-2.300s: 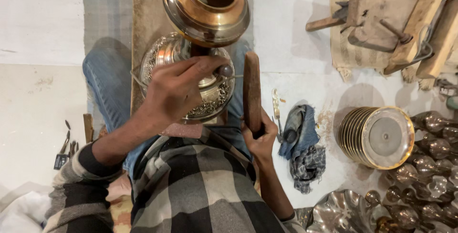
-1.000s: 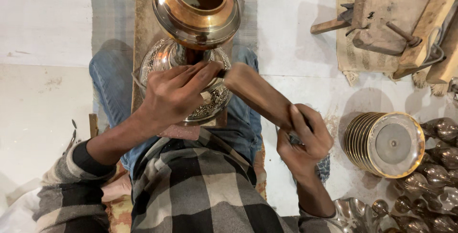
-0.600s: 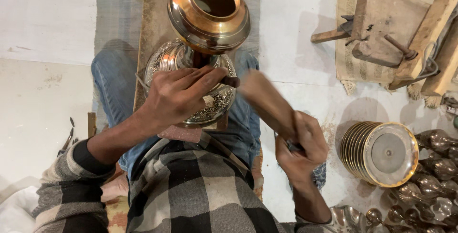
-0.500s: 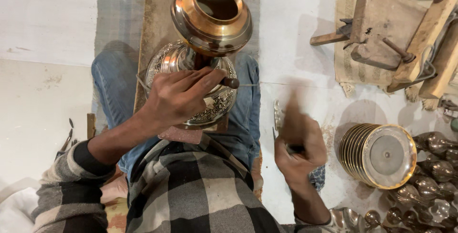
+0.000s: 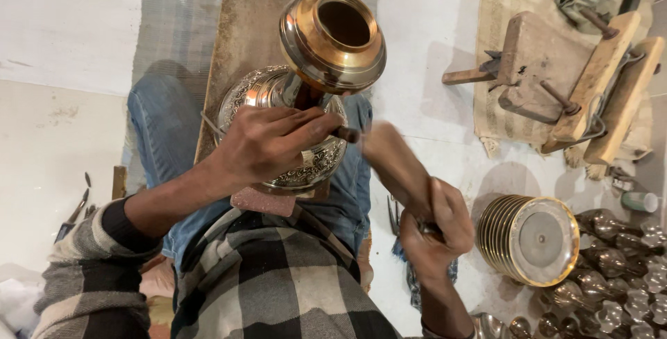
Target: The person sits on the floor and uses a wooden mallet to strike a metal chisel held against a brass lamp base, creating engraved patterns. The person repeatedly repositions the chisel and strikes it to continue the design.
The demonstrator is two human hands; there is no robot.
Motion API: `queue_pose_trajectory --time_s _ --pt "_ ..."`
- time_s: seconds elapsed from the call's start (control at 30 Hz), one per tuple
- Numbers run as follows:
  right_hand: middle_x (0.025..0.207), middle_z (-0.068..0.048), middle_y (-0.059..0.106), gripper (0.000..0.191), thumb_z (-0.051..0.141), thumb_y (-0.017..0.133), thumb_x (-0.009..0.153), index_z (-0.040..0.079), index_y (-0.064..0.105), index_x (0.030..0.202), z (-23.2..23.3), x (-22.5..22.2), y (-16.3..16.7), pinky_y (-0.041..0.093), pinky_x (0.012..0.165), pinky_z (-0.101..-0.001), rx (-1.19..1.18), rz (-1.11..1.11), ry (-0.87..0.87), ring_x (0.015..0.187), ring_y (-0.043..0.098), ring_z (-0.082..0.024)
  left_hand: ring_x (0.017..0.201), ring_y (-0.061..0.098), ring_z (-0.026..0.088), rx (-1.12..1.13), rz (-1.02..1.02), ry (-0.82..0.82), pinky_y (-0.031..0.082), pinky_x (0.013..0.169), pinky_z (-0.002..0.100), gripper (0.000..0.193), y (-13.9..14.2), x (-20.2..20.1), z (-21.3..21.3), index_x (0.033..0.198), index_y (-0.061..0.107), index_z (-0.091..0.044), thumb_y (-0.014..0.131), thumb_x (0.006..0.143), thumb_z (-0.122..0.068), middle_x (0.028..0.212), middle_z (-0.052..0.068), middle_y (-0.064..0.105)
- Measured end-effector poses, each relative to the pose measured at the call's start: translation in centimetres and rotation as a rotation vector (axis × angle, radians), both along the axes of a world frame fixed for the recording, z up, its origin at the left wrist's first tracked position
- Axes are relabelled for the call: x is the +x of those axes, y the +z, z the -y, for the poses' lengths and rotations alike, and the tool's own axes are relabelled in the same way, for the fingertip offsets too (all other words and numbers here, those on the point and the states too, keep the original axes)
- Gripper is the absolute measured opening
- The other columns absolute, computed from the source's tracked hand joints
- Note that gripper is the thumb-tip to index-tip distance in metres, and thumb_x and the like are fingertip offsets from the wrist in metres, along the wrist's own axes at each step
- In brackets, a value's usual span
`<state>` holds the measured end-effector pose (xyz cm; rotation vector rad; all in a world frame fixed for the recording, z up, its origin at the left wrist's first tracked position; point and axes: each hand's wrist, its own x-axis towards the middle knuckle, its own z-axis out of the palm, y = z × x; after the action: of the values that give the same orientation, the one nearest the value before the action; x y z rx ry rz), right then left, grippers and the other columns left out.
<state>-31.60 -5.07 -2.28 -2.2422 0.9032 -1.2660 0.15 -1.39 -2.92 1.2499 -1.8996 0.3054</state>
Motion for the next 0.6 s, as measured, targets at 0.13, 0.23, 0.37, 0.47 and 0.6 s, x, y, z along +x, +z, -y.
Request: queue_pose_trajectory --time_s 0.13,0.23,0.37,0.47,0.6 --pt "0.108 -0.011 0.070 0.069 -0.011 0.068 0.075 0.009 0.059 0.140 0.2 -0.1 0.1 0.050 0.058 -0.0230 -0.078 -0.026 -0.012 0.074 0.063 -0.010 0.074 0.077 0.017 -0.005 -0.027 -0.023 0.061 0.053 0.028 0.033 -0.3 -0.2 0.2 0.123 0.070 -0.011 0.061 0.096 0.005 0.104 0.008 0.079" --pt "0.112 -0.014 0.070 0.072 -0.012 0.069 0.077 0.013 0.058 0.143 0.4 0.0 0.6 0.053 0.064 -0.0245 -0.085 -0.022 0.021 0.082 0.065 -0.014 0.073 0.077 0.018 -0.007 -0.039 -0.020 0.061 0.051 0.028 0.028 -0.3 -0.4 0.6 0.121 0.070 -0.010 0.064 0.097 0.003 0.102 0.009 0.079" --pt "0.104 -0.014 0.067 0.074 -0.013 0.067 0.072 0.014 0.063 0.141 0.3 0.0 1.6 0.053 0.071 -0.0313 -0.066 -0.096 -0.051 0.084 0.066 -0.020 0.074 0.077 0.019 -0.002 -0.037 -0.015 0.061 0.051 0.029 0.033 -0.3 -0.5 0.7 0.122 0.070 -0.012 0.063 0.094 0.005 0.104 0.009 0.080" --pt "0.108 -0.017 0.068 0.069 -0.012 0.068 0.072 0.009 0.062 0.138 0.2 0.4 1.6 0.054 0.072 -0.0305 -0.106 -0.143 -0.033 0.087 0.068 -0.021 0.078 0.078 0.020 0.008 -0.050 -0.065 0.062 0.054 0.029 0.033 -0.4 -0.1 0.6 0.122 0.069 -0.013 0.063 0.094 0.003 0.106 0.007 0.080" --pt "0.083 -0.008 0.064 0.041 -0.015 0.074 0.073 0.011 0.069 0.104 0.0 0.7 1.4 0.049 0.056 -0.0270 0.115 0.022 -0.104 0.061 0.061 -0.014 0.069 0.076 0.018 0.000 -0.061 -0.045 0.058 0.046 0.029 0.039 -0.9 0.2 0.6 0.120 0.071 -0.012 0.064 0.087 0.007 0.102 0.010 0.081"
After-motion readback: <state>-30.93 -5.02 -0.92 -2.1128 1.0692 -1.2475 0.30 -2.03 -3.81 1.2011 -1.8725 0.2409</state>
